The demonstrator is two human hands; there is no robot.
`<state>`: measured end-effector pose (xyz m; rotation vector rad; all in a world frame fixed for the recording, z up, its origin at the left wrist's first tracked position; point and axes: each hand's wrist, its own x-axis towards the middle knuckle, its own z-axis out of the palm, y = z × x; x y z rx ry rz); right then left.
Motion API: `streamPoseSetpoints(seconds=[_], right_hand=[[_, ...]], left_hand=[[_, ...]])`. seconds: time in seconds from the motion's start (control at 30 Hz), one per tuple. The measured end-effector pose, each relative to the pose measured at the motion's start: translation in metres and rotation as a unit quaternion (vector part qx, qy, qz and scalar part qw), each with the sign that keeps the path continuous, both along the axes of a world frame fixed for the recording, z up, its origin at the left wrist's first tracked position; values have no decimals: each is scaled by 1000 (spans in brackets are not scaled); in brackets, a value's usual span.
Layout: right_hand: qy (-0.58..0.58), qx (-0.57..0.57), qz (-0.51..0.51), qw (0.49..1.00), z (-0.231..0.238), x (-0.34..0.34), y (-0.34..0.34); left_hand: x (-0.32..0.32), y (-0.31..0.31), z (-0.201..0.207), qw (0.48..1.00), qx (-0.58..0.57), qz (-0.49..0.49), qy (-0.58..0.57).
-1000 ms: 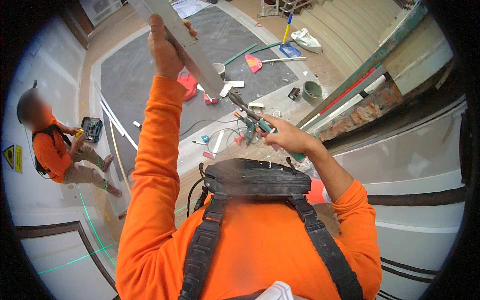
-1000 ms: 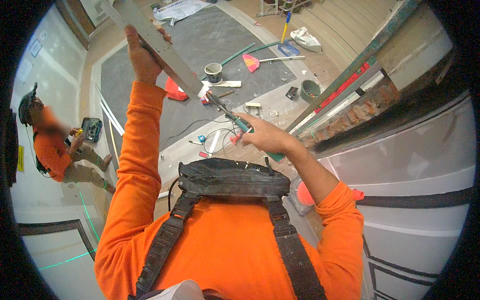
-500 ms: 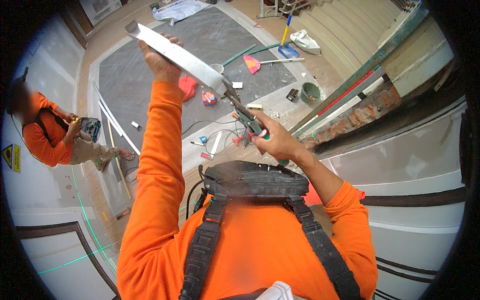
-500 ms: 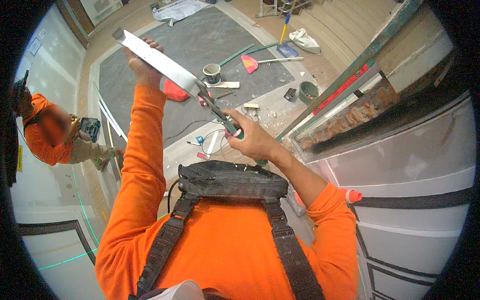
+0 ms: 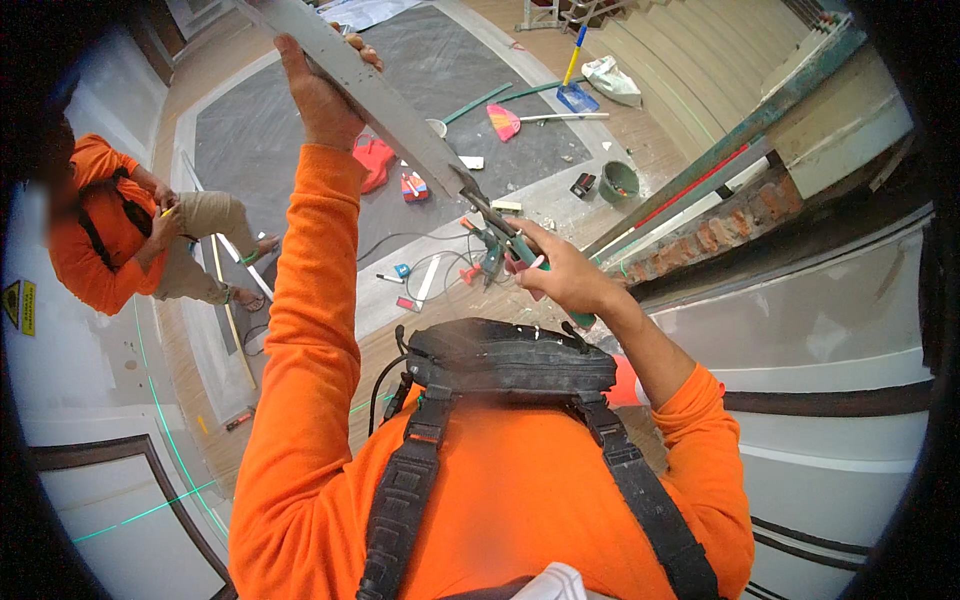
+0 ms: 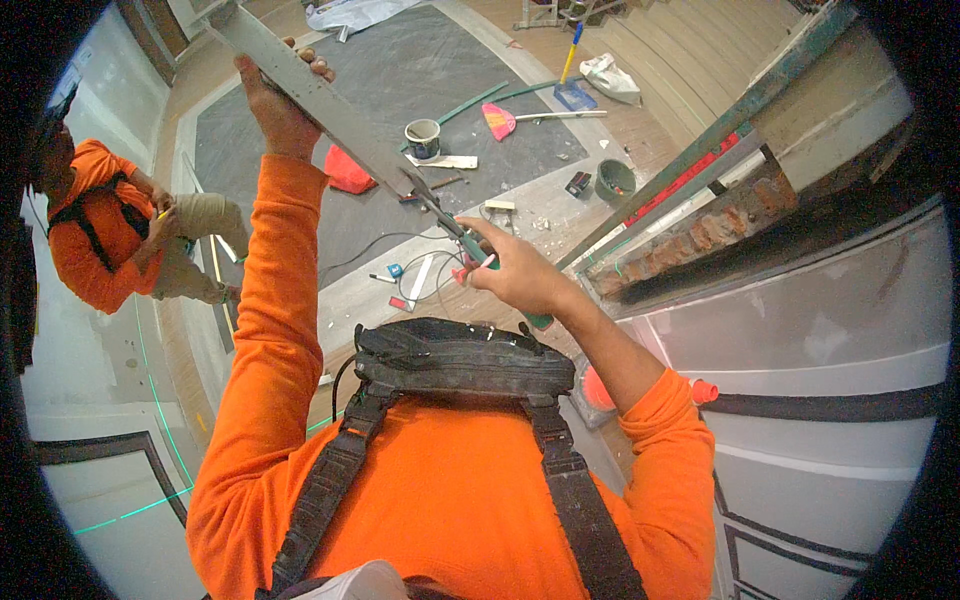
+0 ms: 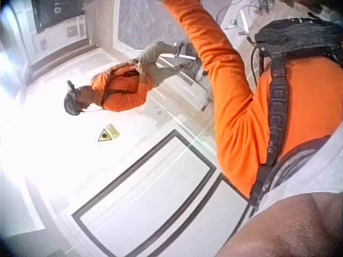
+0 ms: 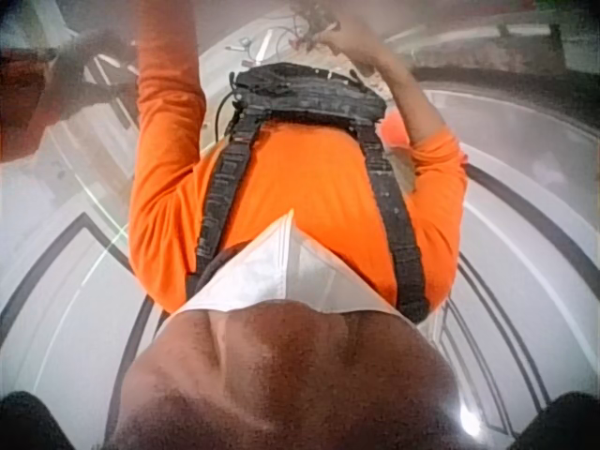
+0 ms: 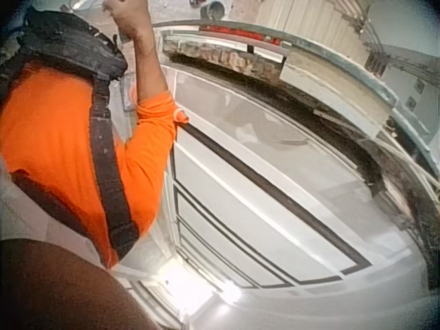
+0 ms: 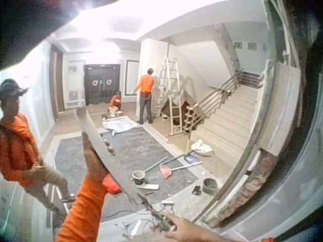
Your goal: The person uses tin snips to cut a white metal profile into smaller sections. They repeatedly measure the profile against a wall corner, cut it, and then test the fit of the cut piece against the wall.
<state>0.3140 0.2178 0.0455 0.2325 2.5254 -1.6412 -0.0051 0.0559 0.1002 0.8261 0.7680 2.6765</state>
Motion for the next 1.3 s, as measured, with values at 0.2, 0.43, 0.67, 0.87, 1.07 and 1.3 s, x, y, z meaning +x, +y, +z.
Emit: streamPoseSetpoints(seconds=[0.2, 0.43, 0.67, 0.87, 1.07, 1.3], right_hand=[[-6, 10, -3, 1000, 0, -2, 1], [-47, 124, -2, 991, 13, -5, 0], [-122, 144, 32, 982, 31, -24, 14], [-165, 84, 74, 980, 43, -26, 23], [-55, 222, 41, 973, 5, -15, 29], [15, 162, -49, 985, -38, 9, 17]], left_hand=[[-4, 3, 3, 999, -19, 13, 31], [20, 17, 14, 981, -97, 3, 169], [109, 40, 33, 882, -171, 89, 431], [115, 31, 27, 857, -187, 124, 463], [96, 16, -4, 935, -113, 130, 311], [69, -6, 7, 959, -61, 224, 159]])
